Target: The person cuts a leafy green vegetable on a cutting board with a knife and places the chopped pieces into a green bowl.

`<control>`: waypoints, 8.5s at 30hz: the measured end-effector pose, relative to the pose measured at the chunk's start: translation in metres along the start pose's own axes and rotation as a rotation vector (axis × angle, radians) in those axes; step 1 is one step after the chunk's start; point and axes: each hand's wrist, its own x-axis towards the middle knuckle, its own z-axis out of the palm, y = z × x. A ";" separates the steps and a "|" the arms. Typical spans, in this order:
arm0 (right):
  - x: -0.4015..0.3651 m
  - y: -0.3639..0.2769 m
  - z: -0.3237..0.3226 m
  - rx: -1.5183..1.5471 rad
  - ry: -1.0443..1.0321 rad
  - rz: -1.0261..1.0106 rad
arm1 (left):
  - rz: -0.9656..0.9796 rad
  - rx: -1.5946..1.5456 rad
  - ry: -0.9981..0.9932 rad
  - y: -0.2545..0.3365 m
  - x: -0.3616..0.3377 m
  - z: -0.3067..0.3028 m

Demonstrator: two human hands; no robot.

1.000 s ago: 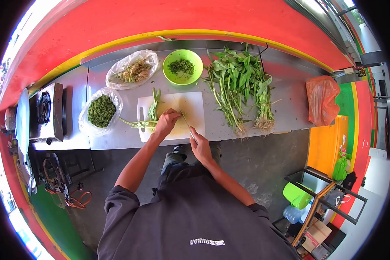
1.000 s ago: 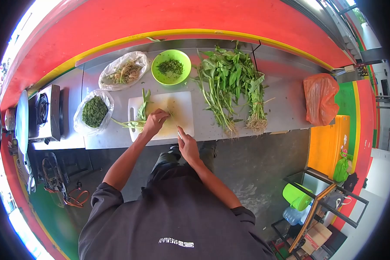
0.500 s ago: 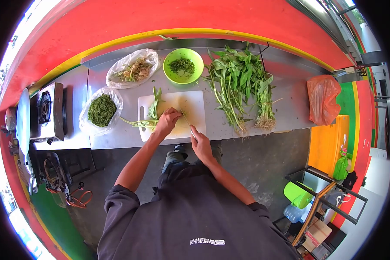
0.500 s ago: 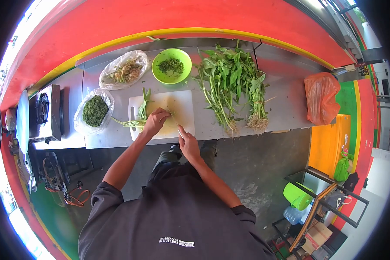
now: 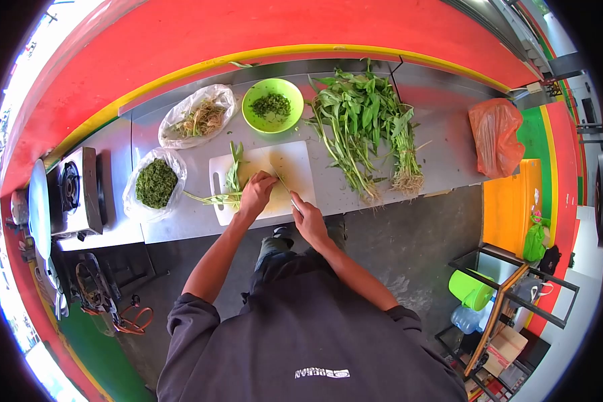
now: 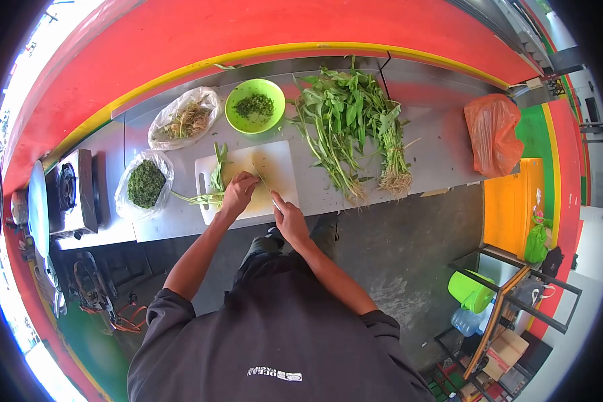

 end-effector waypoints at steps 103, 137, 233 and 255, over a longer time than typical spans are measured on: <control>0.002 -0.005 0.008 0.018 0.006 0.009 | 0.081 0.040 0.004 -0.001 -0.005 -0.007; 0.005 -0.004 0.007 0.042 0.007 0.016 | 0.086 0.103 -0.036 0.000 -0.005 -0.008; -0.003 0.007 0.009 0.022 0.026 -0.031 | 0.167 0.092 -0.055 -0.005 -0.005 -0.004; -0.007 -0.001 0.013 0.042 0.078 -0.029 | 0.160 0.074 0.023 -0.016 -0.007 0.001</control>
